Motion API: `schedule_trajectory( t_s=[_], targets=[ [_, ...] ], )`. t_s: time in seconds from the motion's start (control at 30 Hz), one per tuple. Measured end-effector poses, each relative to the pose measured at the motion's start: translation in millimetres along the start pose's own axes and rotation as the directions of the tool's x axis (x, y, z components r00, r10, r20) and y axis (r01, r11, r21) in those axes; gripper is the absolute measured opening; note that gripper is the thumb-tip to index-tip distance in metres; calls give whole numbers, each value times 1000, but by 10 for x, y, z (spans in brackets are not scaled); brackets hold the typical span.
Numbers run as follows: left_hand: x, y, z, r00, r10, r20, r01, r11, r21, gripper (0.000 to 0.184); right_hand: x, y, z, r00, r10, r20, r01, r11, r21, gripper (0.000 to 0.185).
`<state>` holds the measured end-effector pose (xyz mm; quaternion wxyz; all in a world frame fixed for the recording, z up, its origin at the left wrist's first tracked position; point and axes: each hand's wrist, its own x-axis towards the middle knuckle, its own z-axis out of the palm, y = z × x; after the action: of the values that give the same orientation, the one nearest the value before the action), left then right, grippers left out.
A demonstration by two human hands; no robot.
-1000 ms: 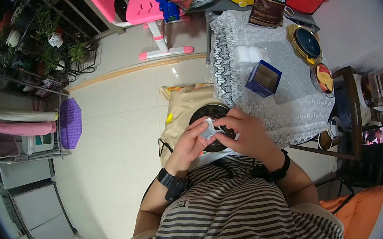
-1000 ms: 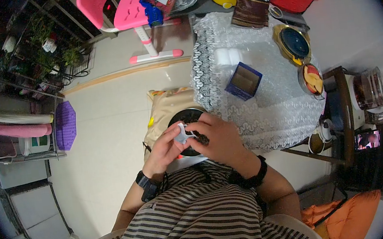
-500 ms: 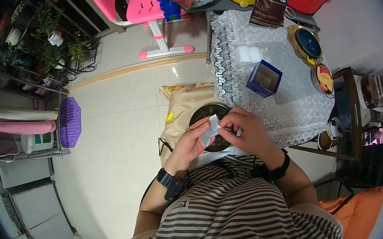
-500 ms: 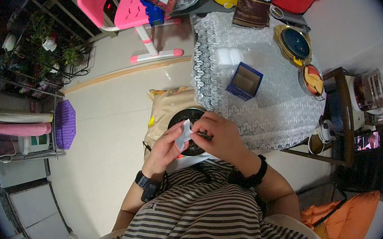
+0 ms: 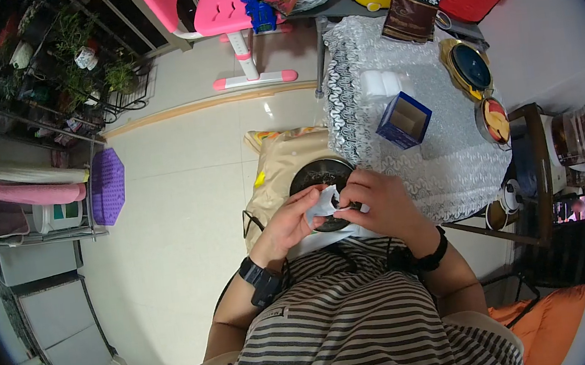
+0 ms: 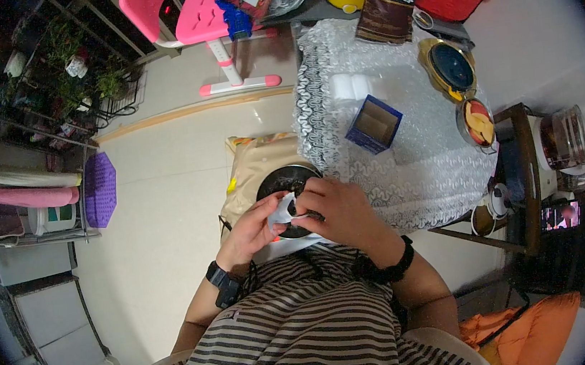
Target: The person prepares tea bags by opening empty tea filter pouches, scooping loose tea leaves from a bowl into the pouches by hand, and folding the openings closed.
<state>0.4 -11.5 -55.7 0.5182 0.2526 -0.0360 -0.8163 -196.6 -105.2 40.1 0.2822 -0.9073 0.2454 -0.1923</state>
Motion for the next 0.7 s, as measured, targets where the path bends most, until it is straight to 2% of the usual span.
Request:
schedule_trajectory(
  t_s=[0.1, 0.23, 0.33, 0.37, 0.43, 0.5, 0.57, 0.63, 0.7],
  targets=[
    [-10, -14, -43, 996, 29, 89, -25, 998, -50, 38, 11, -27, 9, 999, -34, -34, 35, 999, 22, 20],
    [-102, 28, 103, 999, 36, 3, -36, 998, 60, 39, 17, -60, 20, 993, -93, -70, 92, 996, -22, 22],
    [-176, 59, 218, 997, 4, -78, 9, 985, 170, 41, 31, -68, 25, 992, -99, -82, 98, 995, -11, 19],
    [-184, 47, 234, 995, 88, -39, -71, 942, 327, 42, 29, -53, 32, 992, -97, -83, 97, 995, -11, 19],
    [-166, 32, 200, 986, 164, 13, -151, 868, 473, 43, 26, -18, 53, 989, -102, -103, 102, 995, -7, 18],
    [-113, 9, 97, 998, 50, -29, -44, 980, 195, 42, 26, -32, 60, 988, -82, -132, 84, 996, 8, 16],
    [-107, 9, 61, 999, 44, -15, -40, 981, 190, 42, 35, -50, 51, 985, -62, -159, 67, 997, 24, 15],
    [-93, 13, 25, 999, 36, 0, -36, 982, 186, 41, 49, -62, 30, 982, -136, -129, 140, 990, 19, 15],
    [-67, 20, 1, 996, 17, 85, -21, 998, 54, 32, 32, -28, 54, 982, -158, -106, 159, 987, 5, 15]
  ],
)
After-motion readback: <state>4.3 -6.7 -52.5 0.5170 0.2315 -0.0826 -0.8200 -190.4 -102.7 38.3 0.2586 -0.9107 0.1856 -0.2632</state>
